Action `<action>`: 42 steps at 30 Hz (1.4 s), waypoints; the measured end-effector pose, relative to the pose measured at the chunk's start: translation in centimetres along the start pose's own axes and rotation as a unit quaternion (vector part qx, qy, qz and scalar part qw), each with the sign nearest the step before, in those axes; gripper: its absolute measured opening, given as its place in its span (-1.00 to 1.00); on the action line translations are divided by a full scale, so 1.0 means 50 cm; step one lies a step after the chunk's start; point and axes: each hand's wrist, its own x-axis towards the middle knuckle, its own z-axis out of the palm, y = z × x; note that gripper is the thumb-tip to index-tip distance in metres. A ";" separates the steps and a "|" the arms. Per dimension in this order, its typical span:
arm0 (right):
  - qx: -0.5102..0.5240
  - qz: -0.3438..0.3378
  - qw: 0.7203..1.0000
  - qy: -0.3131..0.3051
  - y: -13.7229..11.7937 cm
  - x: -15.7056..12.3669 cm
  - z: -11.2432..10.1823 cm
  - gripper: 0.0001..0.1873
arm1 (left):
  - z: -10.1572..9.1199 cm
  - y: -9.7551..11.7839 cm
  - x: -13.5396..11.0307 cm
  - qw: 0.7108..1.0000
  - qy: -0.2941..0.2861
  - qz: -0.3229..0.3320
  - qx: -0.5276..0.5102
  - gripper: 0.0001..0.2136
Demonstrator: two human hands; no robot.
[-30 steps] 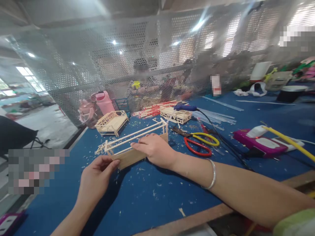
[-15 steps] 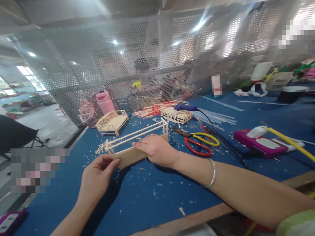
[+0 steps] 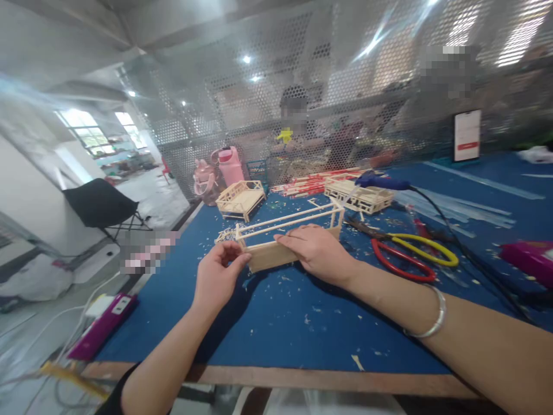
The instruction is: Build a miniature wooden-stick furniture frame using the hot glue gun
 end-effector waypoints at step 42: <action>0.361 0.404 0.839 0.052 0.102 -0.079 -0.100 -0.83 | 0.000 0.003 0.024 0.993 -0.038 -0.098 -0.047 -0.57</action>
